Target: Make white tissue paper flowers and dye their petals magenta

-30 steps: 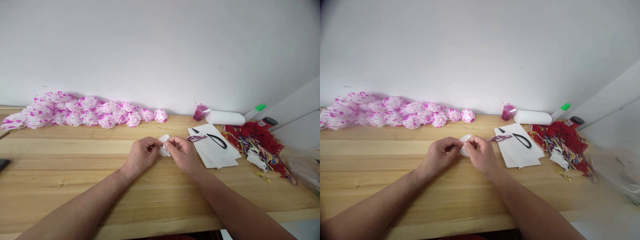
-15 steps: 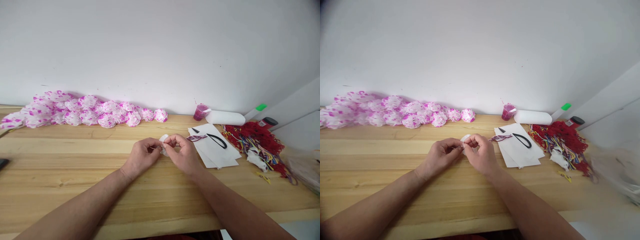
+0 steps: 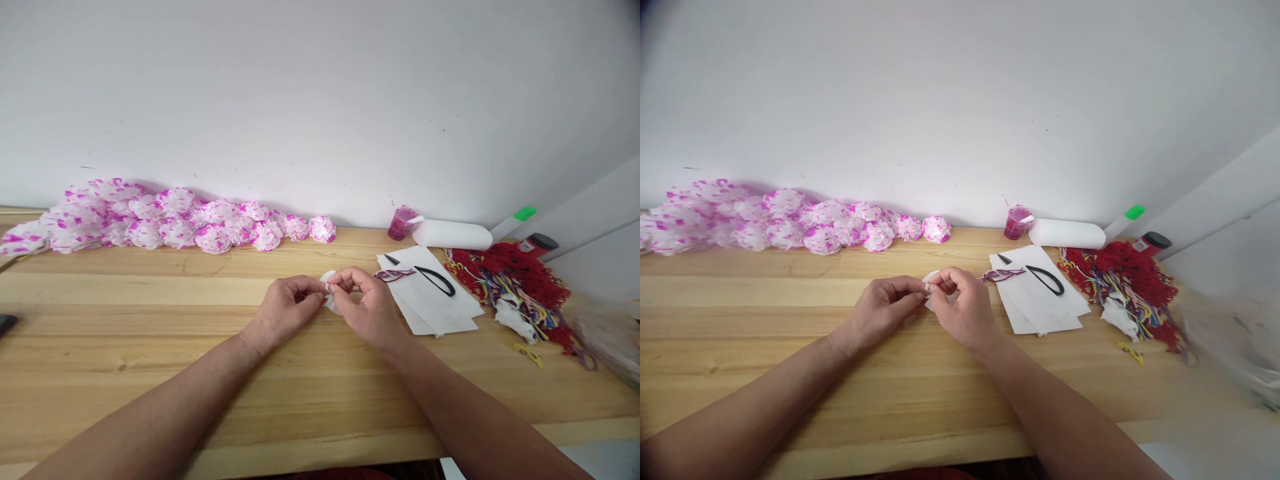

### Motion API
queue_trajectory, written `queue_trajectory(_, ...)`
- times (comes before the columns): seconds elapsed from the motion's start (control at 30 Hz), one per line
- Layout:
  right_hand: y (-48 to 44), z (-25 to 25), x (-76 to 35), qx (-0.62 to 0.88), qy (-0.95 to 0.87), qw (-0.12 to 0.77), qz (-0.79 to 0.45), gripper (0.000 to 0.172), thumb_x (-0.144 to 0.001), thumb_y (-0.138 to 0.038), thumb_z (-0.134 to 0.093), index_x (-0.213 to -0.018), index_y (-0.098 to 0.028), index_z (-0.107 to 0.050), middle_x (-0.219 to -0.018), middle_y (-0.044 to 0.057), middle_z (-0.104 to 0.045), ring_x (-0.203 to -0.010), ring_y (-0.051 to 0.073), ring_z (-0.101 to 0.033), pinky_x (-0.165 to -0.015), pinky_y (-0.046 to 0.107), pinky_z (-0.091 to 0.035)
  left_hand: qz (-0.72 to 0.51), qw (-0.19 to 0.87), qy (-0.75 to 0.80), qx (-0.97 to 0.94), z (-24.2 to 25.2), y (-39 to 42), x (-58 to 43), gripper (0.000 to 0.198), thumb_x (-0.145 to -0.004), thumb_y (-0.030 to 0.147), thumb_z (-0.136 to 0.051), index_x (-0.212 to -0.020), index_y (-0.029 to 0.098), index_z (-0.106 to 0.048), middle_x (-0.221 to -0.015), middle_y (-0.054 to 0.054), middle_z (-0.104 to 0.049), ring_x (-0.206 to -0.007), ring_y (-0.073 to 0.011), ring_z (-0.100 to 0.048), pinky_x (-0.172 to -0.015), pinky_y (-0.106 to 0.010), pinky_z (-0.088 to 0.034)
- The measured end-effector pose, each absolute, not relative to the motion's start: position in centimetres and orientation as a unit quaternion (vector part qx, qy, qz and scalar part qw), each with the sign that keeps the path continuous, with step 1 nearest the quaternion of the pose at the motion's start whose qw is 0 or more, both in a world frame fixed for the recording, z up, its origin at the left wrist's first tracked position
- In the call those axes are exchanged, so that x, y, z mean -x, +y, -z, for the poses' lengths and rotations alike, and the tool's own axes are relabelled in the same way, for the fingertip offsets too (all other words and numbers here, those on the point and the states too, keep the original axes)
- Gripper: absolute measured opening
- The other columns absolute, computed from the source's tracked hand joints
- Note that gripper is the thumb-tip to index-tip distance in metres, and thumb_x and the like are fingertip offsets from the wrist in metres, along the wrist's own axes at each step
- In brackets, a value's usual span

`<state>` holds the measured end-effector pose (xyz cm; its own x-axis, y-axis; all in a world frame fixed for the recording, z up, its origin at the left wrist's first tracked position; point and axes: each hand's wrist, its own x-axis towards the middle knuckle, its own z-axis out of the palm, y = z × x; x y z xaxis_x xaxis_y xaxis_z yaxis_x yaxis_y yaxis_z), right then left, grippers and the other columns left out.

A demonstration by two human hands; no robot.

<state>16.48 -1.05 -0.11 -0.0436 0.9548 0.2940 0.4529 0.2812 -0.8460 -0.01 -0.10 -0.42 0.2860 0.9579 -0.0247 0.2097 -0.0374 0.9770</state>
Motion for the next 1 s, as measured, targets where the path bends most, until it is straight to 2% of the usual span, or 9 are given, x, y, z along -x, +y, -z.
queue_trajectory(0.43,-1.07,-0.13,-16.53,0.529,-0.665,0.439,-0.29,0.008,-0.081,-0.021,-0.061,-0.085,-0.019,-0.068,-0.078,0.003,-0.071,-0.071,0.016,-0.064,-0.072,0.029,-0.052,-0.363,0.512,0.479,-0.614,0.37,0.0,0.01,0.021,-0.079,0.03,-0.063,-0.088,0.017,-0.077,-0.089,-0.005,-0.077,-0.082,-0.0219,-0.068,-0.072,-0.028,-0.05)
queue_trajectory(0.7,-1.02,-0.06,-16.51,0.533,-0.664,0.444,-0.281,0.009,-0.078,-0.017,-0.061,-0.083,-0.021,-0.067,-0.073,0.001,-0.07,-0.067,0.015,-0.064,-0.069,0.028,-0.052,-0.369,0.503,0.478,-0.618,0.41,0.01,0.0,0.02,-0.078,0.031,-0.064,-0.086,0.017,-0.077,-0.089,-0.006,-0.078,-0.081,-0.0222,-0.069,-0.072,-0.029,-0.051)
queue_trajectory(1.0,-1.14,-0.13,-16.79,0.514,-0.671,0.442,-0.3,0.011,-0.086,-0.021,-0.059,-0.087,-0.02,-0.07,-0.084,0.003,-0.074,-0.078,0.017,-0.067,-0.075,0.03,-0.052,-0.362,0.52,0.479,-0.608,0.52,0.06,0.02,0.021,-0.08,0.031,-0.063,-0.088,0.016,-0.076,-0.087,-0.005,-0.077,-0.078,-0.0202,-0.067,-0.068,-0.027,-0.049)
